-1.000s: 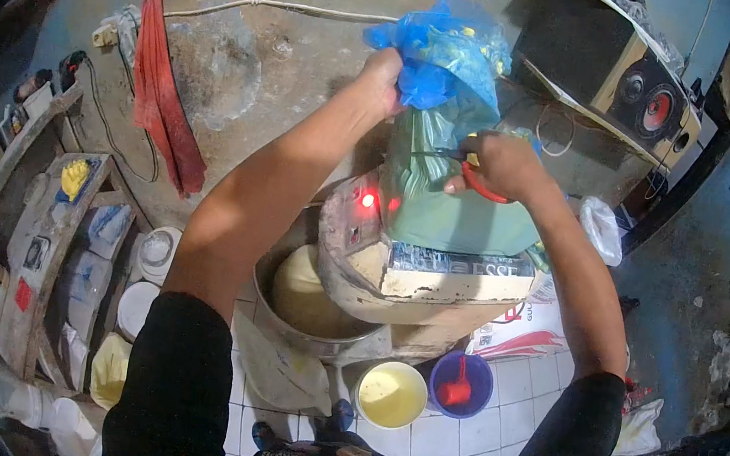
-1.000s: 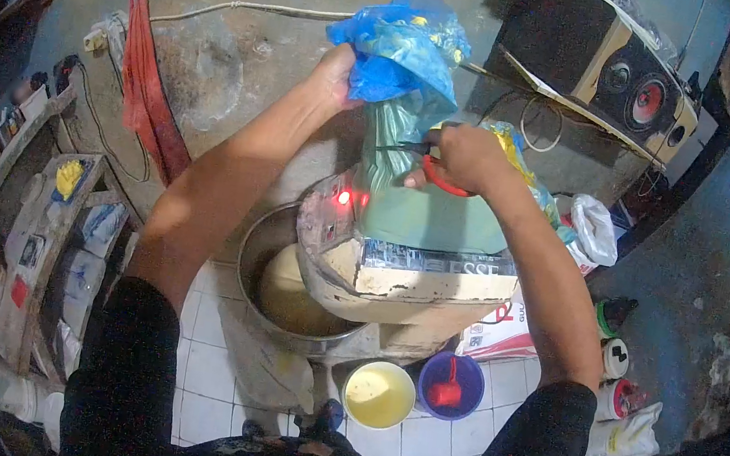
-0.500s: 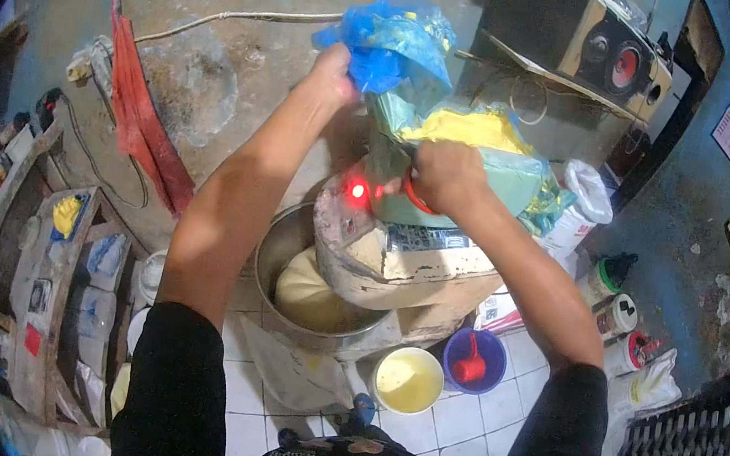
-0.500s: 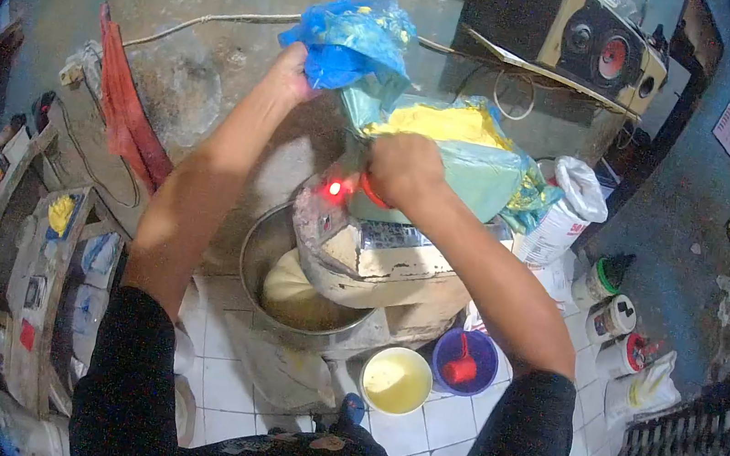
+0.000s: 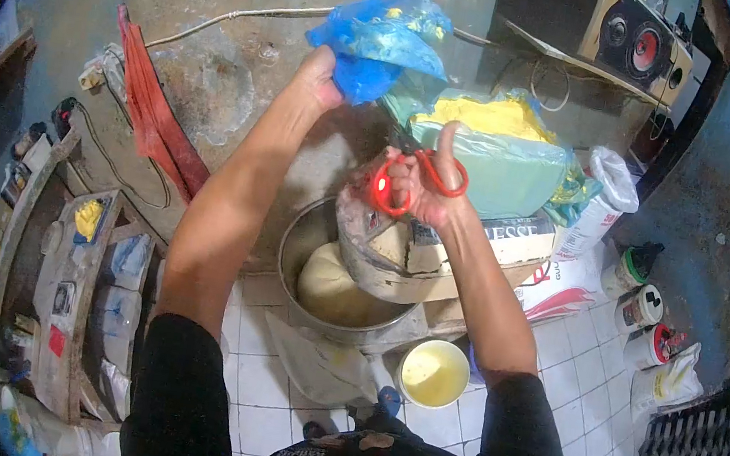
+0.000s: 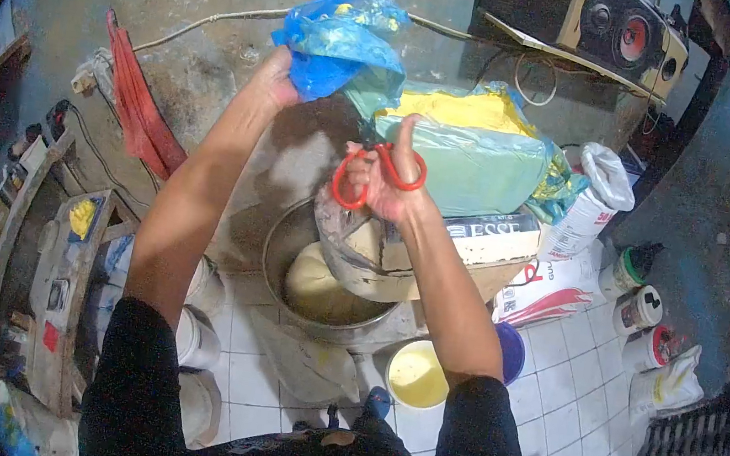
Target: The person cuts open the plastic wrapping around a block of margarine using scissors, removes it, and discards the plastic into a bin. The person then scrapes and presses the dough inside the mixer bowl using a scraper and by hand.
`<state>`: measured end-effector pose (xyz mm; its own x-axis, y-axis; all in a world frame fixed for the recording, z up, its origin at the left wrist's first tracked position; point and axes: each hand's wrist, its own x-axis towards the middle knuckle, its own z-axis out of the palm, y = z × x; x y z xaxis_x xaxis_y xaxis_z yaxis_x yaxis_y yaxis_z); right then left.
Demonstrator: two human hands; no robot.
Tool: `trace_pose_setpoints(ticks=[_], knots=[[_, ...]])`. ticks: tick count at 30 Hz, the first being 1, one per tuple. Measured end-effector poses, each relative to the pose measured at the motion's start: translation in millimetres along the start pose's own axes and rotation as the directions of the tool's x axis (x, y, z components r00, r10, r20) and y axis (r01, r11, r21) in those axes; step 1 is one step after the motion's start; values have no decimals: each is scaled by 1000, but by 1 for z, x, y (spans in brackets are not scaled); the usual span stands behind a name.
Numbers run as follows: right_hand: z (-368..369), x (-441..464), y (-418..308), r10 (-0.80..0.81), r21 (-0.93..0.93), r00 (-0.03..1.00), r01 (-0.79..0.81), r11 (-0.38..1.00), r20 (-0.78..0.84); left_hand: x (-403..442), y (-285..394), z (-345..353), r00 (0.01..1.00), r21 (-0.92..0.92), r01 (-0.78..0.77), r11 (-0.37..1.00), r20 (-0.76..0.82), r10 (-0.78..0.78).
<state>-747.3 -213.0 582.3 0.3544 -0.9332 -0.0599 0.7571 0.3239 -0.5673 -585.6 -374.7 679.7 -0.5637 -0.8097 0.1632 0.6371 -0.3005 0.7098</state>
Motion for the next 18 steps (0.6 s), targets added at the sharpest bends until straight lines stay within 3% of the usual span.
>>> trace_pose_setpoints(ticks=[3,7,11,14,15,16,18], knots=[[9,26,2,-48,-30,992,45,999,-115,-1,0,2,999,26,10,1000,39,-11],[-3,62,5,-109,-19,983,107,994,-146,-15,-9,20,995,101,62,993,73,-70],[-20,97,3,-151,25,985,154,988,-79,-18,-13,22,993,50,114,992,15,-114],[-9,120,11,-151,30,987,153,988,-49,-8,1,-7,978,32,133,991,159,-136],[-5,125,16,-156,35,987,157,987,-39,-10,9,-13,993,28,102,994,64,-103],[2,130,22,-251,-45,959,248,968,-129,-8,18,-16,998,32,66,997,-26,-65],[-3,116,36,-356,-109,907,340,934,-226,-1,37,-31,995,108,101,989,-19,-99]])
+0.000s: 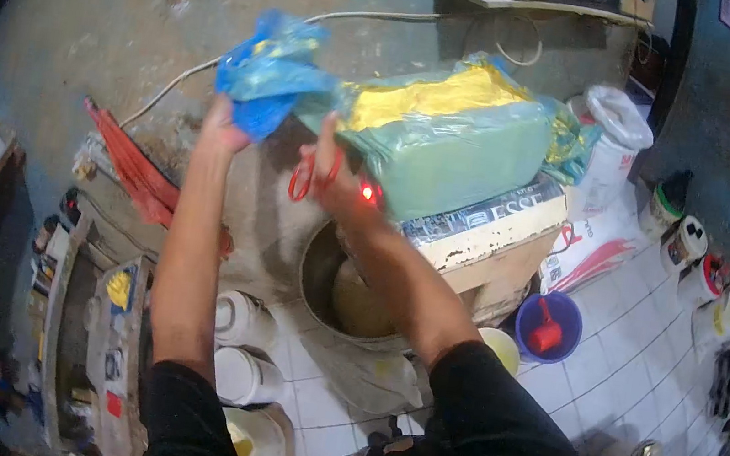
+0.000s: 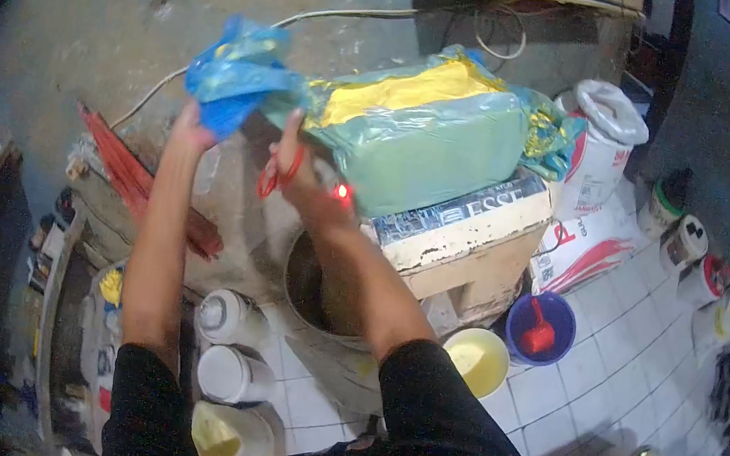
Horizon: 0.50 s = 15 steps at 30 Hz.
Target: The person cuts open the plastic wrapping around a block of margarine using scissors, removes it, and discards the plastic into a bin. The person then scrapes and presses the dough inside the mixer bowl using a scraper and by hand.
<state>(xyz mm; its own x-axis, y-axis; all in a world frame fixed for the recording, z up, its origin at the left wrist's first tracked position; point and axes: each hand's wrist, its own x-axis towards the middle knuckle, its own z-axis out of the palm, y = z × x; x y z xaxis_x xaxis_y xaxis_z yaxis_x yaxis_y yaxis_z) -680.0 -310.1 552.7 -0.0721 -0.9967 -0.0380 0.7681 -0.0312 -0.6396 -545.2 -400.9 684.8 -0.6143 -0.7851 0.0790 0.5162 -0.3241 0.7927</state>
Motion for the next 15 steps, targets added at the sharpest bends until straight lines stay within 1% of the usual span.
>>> trace_pose_setpoints(ticks=[1,2,3,5,6,8,9,11,12,14,15], knots=[[-3,-17,6,-19,-127,998,27,992,63,5,8,-6,1000,55,6,998,2,-6],[-4,-32,12,-20,-254,992,52,966,128,8,14,-13,1000,67,16,998,2,-16],[-4,-43,14,-21,-245,991,53,968,130,9,20,-21,999,92,9,996,-36,-5],[-4,-55,17,158,-203,987,-149,968,29,9,26,-20,994,126,15,992,-111,-1],[-4,-51,18,163,-192,986,-153,969,34,8,27,-18,993,136,18,991,-119,-2],[-4,-37,15,77,-85,996,-73,994,45,8,27,-11,994,149,35,988,-111,-18],[-3,-30,14,78,-80,996,-74,994,51,6,25,-5,993,156,33,987,-114,-16],[1,-14,12,13,-22,998,-11,1000,60,2,20,8,995,152,16,988,-98,-1],[3,-6,11,13,-17,998,-12,1000,67,1,19,12,995,159,13,987,-101,3],[7,10,10,45,98,997,-51,994,69,0,18,21,980,190,3,982,-194,34],[9,22,12,43,103,996,-50,993,77,-1,17,28,980,199,-1,980,-194,40]])
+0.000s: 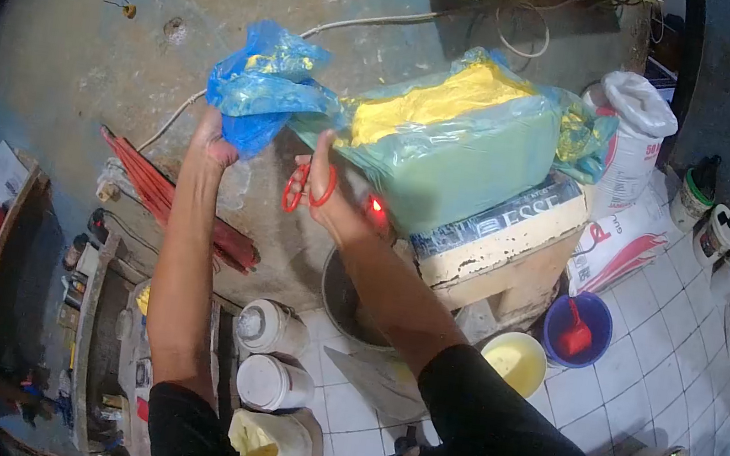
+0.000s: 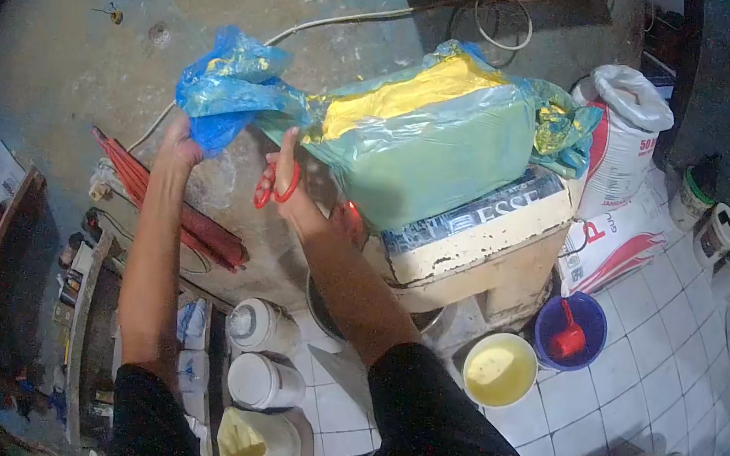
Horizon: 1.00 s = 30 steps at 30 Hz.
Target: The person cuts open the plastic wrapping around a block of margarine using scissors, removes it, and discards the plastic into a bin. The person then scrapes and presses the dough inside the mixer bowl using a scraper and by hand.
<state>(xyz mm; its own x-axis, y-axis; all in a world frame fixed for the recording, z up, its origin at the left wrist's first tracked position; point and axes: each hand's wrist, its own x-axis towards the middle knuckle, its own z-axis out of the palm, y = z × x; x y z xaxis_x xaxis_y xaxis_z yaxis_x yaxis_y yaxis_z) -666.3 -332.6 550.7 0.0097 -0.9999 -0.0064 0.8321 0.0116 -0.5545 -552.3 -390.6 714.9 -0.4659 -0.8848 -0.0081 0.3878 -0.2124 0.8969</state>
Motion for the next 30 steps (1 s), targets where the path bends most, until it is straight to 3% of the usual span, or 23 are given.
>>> trace_pose_setpoints(ticks=[6,8,13,15,19,21,23,26,28,30], knots=[[11,39,-34,-24,47,997,21,999,74,-13,0,34,999,40,-5,999,-46,7],[26,53,-41,-251,175,966,259,950,-65,-10,2,36,998,33,-46,998,-47,47],[35,54,-34,-132,101,965,158,982,-225,14,23,43,989,37,-112,993,-96,115],[34,25,-7,-50,141,996,59,988,-71,23,31,49,995,69,-96,993,-29,98],[24,12,29,-113,77,990,119,990,-79,33,36,61,984,125,-134,983,-99,147],[20,21,20,-238,16,971,239,971,-21,31,33,65,978,94,-145,985,-136,157],[24,43,-8,-285,-55,955,281,958,-84,30,33,62,971,61,-159,985,-172,167],[46,55,-51,-242,-65,952,234,970,-185,27,36,51,984,50,-127,991,-117,132],[52,61,-48,-176,111,952,208,972,-251,28,33,41,984,45,-132,990,-112,136],[45,64,-47,-198,51,956,214,976,-217,29,36,33,990,16,-110,994,-87,111]])
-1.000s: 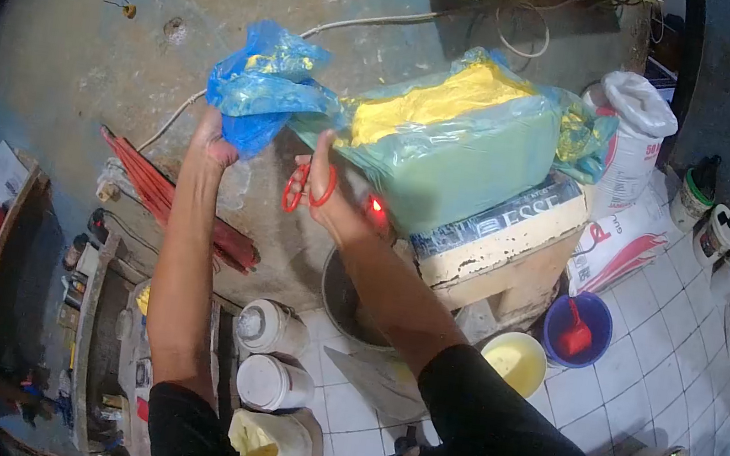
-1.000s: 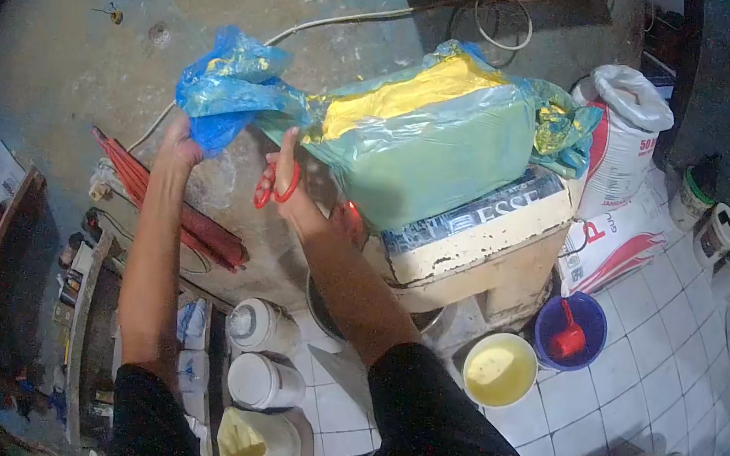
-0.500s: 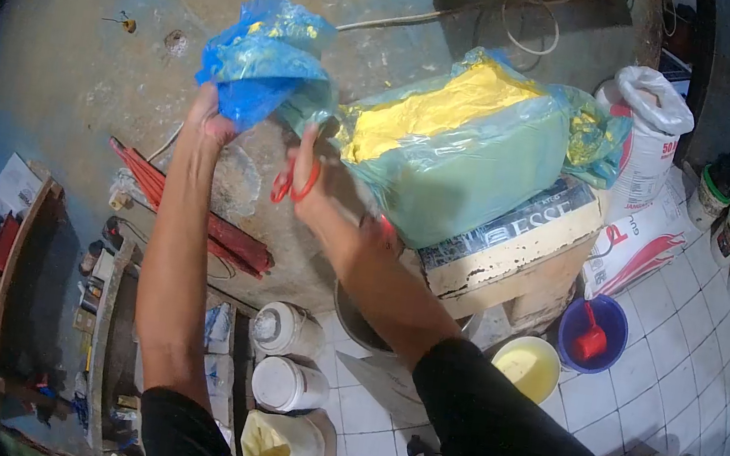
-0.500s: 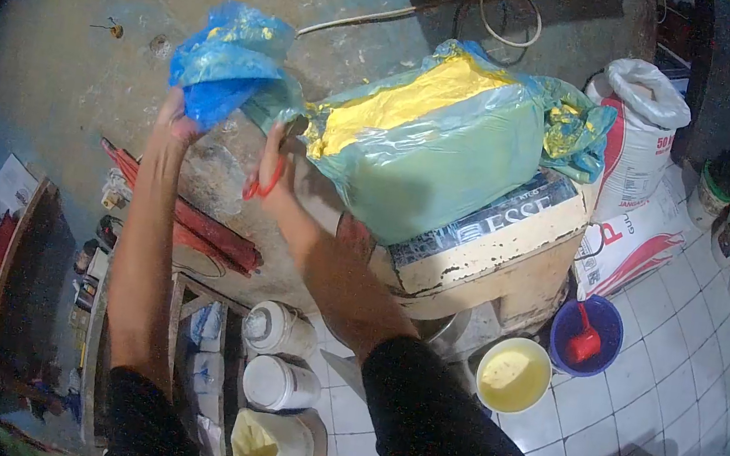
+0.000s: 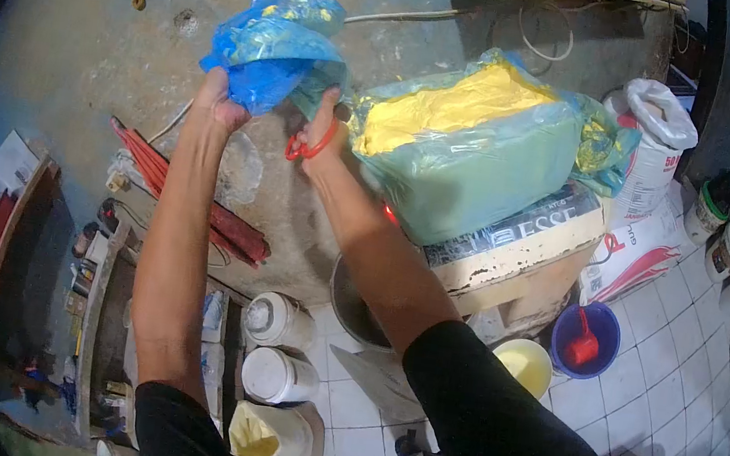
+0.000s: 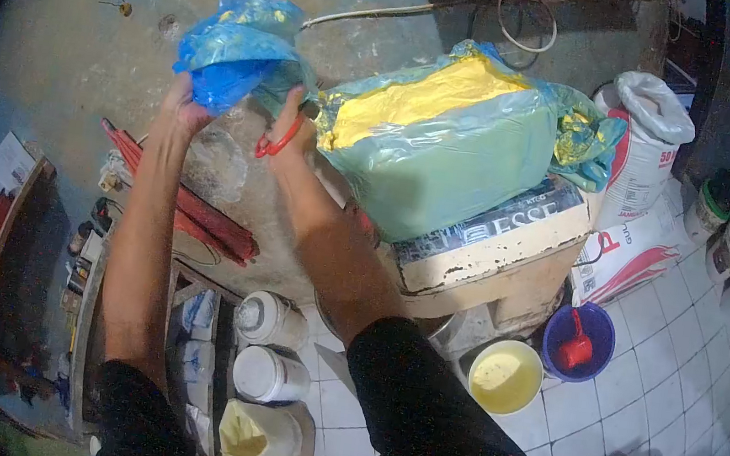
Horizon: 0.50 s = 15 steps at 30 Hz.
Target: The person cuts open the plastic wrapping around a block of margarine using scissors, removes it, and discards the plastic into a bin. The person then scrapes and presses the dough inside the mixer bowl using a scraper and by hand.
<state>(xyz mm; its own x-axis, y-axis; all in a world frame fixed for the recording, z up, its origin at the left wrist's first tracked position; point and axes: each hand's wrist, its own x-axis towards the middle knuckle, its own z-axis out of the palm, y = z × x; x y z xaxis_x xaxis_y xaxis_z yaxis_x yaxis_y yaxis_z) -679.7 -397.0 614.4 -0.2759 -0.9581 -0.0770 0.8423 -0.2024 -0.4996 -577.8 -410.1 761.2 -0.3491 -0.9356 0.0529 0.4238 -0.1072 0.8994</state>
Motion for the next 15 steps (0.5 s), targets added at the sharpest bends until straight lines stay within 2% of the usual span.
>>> trace_pose_setpoints(ticks=[2,4,5,7,11,13,14,15], knots=[[1,6,5,-8,-48,999,10,999,35,-2,1,-12,999,-17,29,999,18,-28],[12,-17,-20,-49,162,980,17,987,194,-10,-11,-7,1000,42,-26,999,0,26],[11,-12,-22,-47,155,982,18,988,185,-17,-15,-5,1000,34,-17,999,-1,17],[5,5,-21,64,306,895,-217,927,441,-30,-21,-1,992,7,-88,996,-91,88],[23,-42,-47,102,377,916,-258,890,387,-41,-37,-14,995,-30,-96,995,20,97],[23,-28,-49,96,310,939,-203,929,329,-51,-45,-11,985,87,-173,981,13,172],[20,-15,-48,85,255,955,-161,954,283,-60,-41,-11,983,87,-181,980,32,179],[15,-1,-49,68,190,972,-113,975,224,-70,-33,-12,973,-13,-211,977,95,212]])
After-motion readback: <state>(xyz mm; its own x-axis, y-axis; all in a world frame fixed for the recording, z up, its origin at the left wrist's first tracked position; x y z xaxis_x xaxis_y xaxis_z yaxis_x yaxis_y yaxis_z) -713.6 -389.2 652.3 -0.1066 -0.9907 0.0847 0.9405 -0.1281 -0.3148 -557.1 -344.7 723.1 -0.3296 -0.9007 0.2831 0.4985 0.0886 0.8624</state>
